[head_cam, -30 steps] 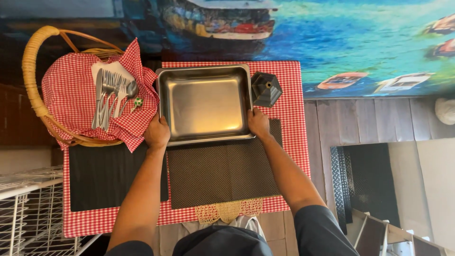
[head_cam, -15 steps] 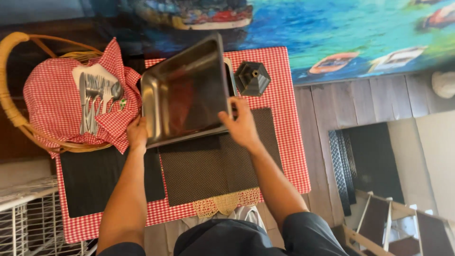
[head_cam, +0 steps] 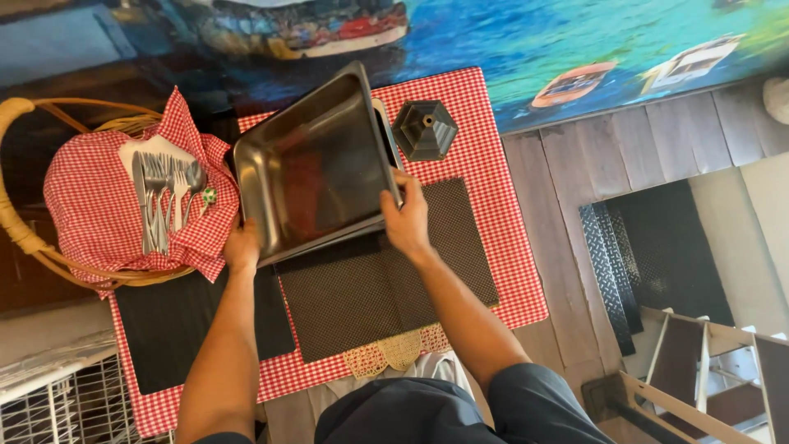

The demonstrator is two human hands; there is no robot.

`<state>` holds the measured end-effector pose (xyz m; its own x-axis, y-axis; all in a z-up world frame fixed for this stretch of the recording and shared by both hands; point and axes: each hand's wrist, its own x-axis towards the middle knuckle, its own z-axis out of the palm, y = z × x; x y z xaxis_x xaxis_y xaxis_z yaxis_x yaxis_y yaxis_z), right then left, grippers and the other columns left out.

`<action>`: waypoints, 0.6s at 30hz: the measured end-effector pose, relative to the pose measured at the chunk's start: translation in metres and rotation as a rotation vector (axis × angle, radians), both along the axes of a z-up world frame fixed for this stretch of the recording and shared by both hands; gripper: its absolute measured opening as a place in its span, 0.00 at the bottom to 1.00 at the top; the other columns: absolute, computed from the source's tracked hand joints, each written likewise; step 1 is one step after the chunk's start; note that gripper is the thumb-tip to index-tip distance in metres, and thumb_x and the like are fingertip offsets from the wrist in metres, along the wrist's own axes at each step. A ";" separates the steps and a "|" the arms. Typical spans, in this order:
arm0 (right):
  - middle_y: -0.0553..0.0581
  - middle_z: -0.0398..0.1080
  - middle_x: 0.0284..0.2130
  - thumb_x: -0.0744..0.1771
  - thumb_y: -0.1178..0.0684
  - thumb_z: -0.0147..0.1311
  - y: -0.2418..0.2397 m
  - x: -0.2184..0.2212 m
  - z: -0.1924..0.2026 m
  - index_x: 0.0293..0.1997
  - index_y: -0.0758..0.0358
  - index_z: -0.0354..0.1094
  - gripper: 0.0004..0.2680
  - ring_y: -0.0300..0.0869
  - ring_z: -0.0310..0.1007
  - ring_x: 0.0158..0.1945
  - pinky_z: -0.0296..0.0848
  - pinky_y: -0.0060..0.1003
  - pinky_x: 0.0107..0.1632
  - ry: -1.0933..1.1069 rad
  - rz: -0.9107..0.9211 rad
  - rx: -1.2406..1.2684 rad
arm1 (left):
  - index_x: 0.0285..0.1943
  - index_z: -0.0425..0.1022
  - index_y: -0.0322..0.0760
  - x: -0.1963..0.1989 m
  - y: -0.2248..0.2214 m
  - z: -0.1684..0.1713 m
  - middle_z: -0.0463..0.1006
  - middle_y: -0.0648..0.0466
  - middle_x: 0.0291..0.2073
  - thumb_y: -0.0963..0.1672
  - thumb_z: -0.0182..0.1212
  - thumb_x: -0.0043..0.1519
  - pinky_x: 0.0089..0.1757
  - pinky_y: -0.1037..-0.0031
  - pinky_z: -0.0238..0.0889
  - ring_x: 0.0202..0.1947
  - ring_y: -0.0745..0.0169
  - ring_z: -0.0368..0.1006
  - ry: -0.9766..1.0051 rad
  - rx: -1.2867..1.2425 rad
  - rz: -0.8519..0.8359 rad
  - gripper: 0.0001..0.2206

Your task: Cleaning and organizing metal restaurant trays with a cloth.

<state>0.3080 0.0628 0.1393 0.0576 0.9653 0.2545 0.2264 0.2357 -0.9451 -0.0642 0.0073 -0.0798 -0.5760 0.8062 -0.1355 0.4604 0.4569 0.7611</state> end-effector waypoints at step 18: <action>0.68 0.76 0.38 0.64 0.52 0.55 0.062 0.048 -0.119 0.46 0.68 0.69 0.10 0.57 0.78 0.43 0.75 0.50 0.51 -0.356 -0.113 -0.408 | 0.62 0.74 0.29 0.054 0.000 0.089 0.79 0.32 0.43 0.45 0.65 0.60 0.44 0.48 0.68 0.42 0.28 0.76 0.518 0.035 -0.095 0.22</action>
